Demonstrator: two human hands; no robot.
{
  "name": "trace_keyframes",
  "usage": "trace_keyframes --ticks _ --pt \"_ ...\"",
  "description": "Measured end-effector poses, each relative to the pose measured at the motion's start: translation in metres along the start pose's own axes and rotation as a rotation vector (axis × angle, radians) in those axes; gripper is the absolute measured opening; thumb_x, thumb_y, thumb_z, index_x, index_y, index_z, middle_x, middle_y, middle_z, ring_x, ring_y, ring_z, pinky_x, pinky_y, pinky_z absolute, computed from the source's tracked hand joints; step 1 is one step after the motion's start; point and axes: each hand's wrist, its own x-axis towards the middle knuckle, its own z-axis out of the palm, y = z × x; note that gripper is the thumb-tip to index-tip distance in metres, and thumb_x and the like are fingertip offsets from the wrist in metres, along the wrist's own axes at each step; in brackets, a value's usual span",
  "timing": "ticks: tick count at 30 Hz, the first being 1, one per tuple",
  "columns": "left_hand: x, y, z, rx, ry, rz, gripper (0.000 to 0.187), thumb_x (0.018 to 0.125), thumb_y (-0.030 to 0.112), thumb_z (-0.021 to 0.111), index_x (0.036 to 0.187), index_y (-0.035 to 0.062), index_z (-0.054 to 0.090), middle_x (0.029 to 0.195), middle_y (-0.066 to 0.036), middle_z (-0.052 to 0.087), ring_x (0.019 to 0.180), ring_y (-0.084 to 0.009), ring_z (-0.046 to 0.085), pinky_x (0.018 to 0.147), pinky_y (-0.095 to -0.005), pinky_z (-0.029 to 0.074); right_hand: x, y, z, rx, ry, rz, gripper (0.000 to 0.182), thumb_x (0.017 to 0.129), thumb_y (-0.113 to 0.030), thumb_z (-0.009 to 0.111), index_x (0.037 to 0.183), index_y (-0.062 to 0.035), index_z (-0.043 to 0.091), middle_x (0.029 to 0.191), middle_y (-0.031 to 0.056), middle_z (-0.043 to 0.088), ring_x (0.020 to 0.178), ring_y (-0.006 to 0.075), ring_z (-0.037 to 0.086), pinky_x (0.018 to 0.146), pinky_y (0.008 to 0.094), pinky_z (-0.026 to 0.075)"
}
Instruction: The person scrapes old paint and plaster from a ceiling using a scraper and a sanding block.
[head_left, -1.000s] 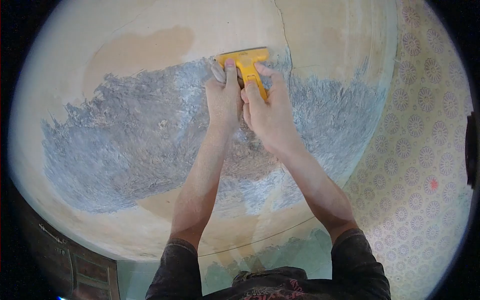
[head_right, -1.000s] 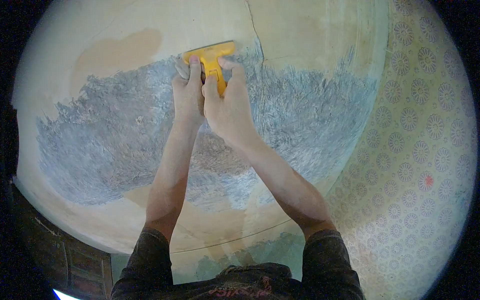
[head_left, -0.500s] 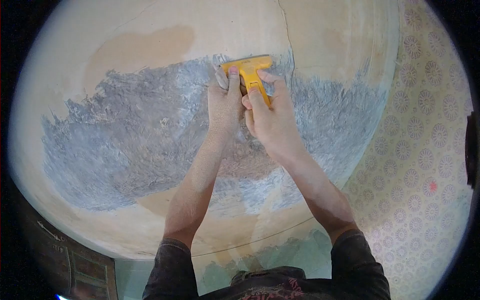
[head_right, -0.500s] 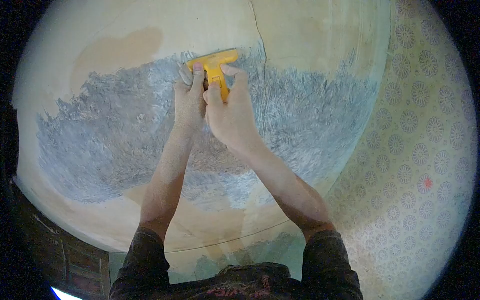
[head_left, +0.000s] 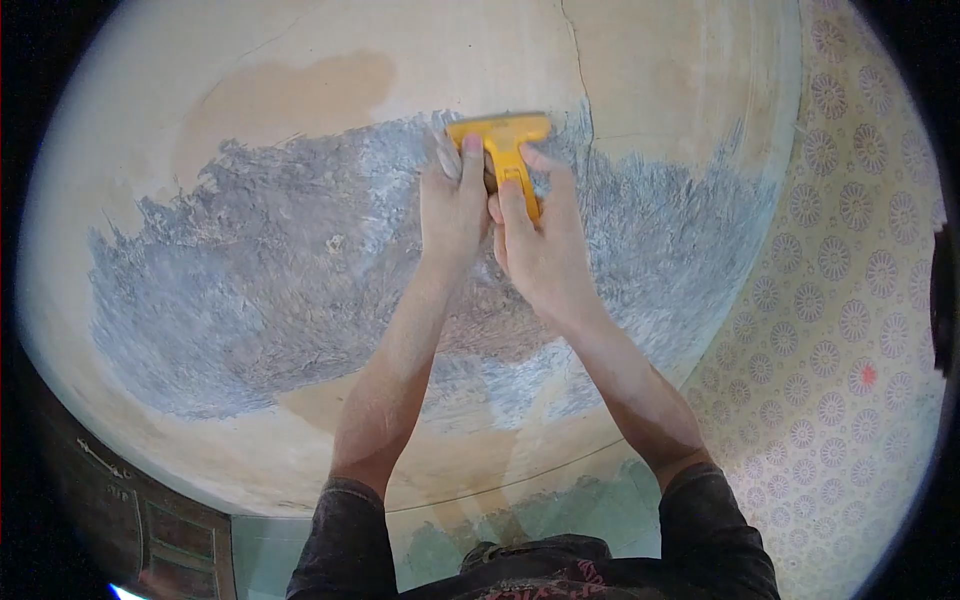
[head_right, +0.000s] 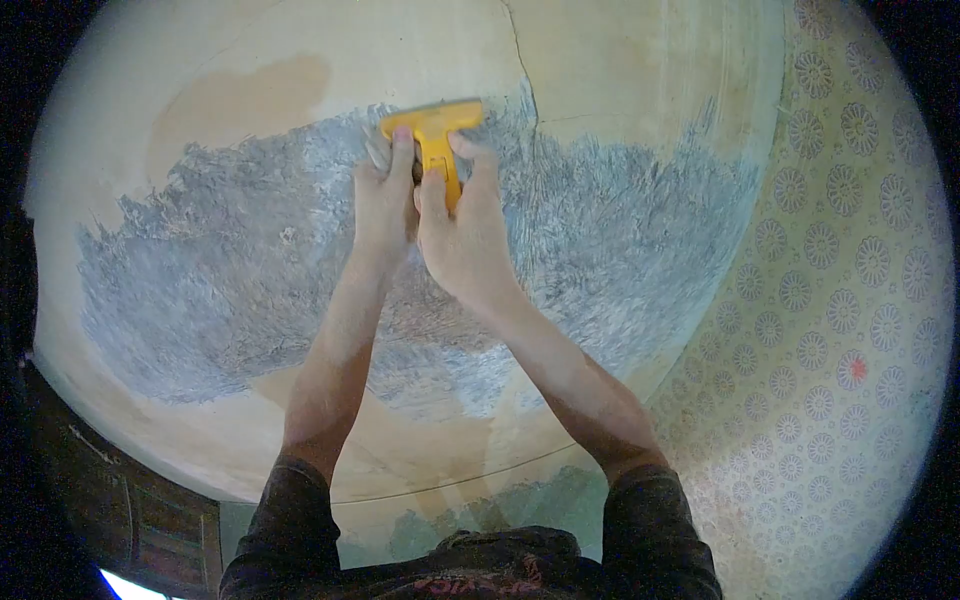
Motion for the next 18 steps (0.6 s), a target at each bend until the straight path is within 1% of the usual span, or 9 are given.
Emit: trace_keyframes --ticks 1,2,4,8,10,12,14,17,18 --pt "0.008 0.002 0.0 -0.067 -0.016 -0.044 0.045 0.102 0.038 0.049 0.081 0.0006 0.064 0.062 -0.004 0.061 0.054 -0.0076 0.056 0.048 -0.0265 0.044 0.005 0.002 0.002 -0.093 0.037 -0.087 0.041 0.102 -0.015 0.045 0.133 0.0043 0.027 0.082 0.0079 0.056 0.063 0.0087 0.054 0.054 0.0242 0.046" --pt "0.014 0.004 0.0 -0.133 -0.033 -0.088 0.044 0.102 0.038 0.049 0.082 0.0011 0.064 0.062 -0.004 0.062 0.054 -0.0074 0.056 0.048 -0.0265 0.044 0.005 0.001 0.001 -0.092 0.041 -0.087 0.041 0.102 -0.015 0.045 0.133 0.0043 0.027 0.082 0.0079 0.056 0.063 0.0087 0.054 0.054 0.0242 0.046" --pt "0.01 0.008 -0.002 -0.093 -0.039 -0.086 0.044 0.102 0.038 0.049 0.083 0.001 0.064 0.063 -0.004 0.062 0.054 -0.0075 0.056 0.048 -0.0266 0.044 0.004 -0.019 0.001 0.099 -0.007 0.074 0.04 0.101 -0.014 0.045 0.133 0.0047 0.029 0.084 0.0086 0.056 0.065 0.0096 0.055 0.055 0.0251 0.046" --pt "0.005 -0.001 -0.006 -0.061 -0.043 -0.091 0.045 0.102 0.039 0.049 0.085 0.0007 0.064 0.064 -0.004 0.063 0.054 -0.0079 0.057 0.048 -0.0266 0.045 -0.008 -0.016 0.003 0.064 -0.026 0.075 0.041 0.101 -0.014 0.047 0.133 0.005 0.03 0.087 0.0089 0.057 0.065 0.01 0.055 0.055 0.0256 0.046" --pt "0.013 0.011 -0.007 -0.042 -0.065 -0.113 0.044 0.102 0.039 0.048 0.085 0.0005 0.064 0.064 -0.004 0.063 0.055 -0.0078 0.058 0.049 -0.0265 0.045 0.004 -0.02 0.01 0.112 0.057 0.123 0.042 0.103 -0.018 0.047 0.139 -0.0042 0.029 0.082 0.0018 0.051 0.054 0.0035 0.043 0.044 0.0185 0.036" --pt "0.016 0.014 -0.006 -0.026 -0.084 -0.137 0.044 0.102 0.039 0.048 0.086 0.0002 0.064 0.064 -0.004 0.063 0.056 -0.0078 0.059 0.05 -0.0263 0.045 0.005 -0.022 0.009 0.075 0.059 0.094 0.042 0.103 -0.018 0.047 0.139 -0.0045 0.03 0.082 0.0017 0.051 0.055 0.0033 0.043 0.044 0.0183 0.036" --pt "0.01 0.006 -0.003 -0.105 -0.025 -0.025 0.044 0.102 0.037 0.048 0.085 -0.0001 0.063 0.064 -0.005 0.063 0.058 -0.008 0.059 0.051 -0.0267 0.046 -0.002 -0.021 0.008 0.035 0.059 0.072 0.041 0.103 -0.017 0.047 0.138 -0.0048 0.03 0.082 0.0016 0.051 0.055 0.0031 0.043 0.045 0.018 0.036" --pt "0.0 0.006 -0.007 -0.127 -0.056 -0.075 0.045 0.102 0.037 0.049 0.085 -0.0018 0.063 0.065 -0.005 0.064 0.059 -0.0087 0.059 0.051 -0.0278 0.046 -0.013 -0.021 0.007 0.025 0.022 0.057 0.04 0.102 -0.017 0.048 0.137 -0.0054 0.032 0.082 0.0017 0.051 0.057 0.0028 0.044 0.046 0.0175 0.037" --pt "0.002 0.009 -0.006 -0.13 -0.062 -0.074 0.045 0.102 0.037 0.049 0.085 -0.0018 0.063 0.065 -0.005 0.064 0.059 -0.0087 0.059 0.051 -0.0278 0.046 -0.008 -0.023 0.008 0.023 0.042 0.083 0.04 0.102 -0.015 0.048 0.135 -0.0002 0.032 0.085 0.0056 0.054 0.065 0.007 0.05 0.054 0.0216 0.042"
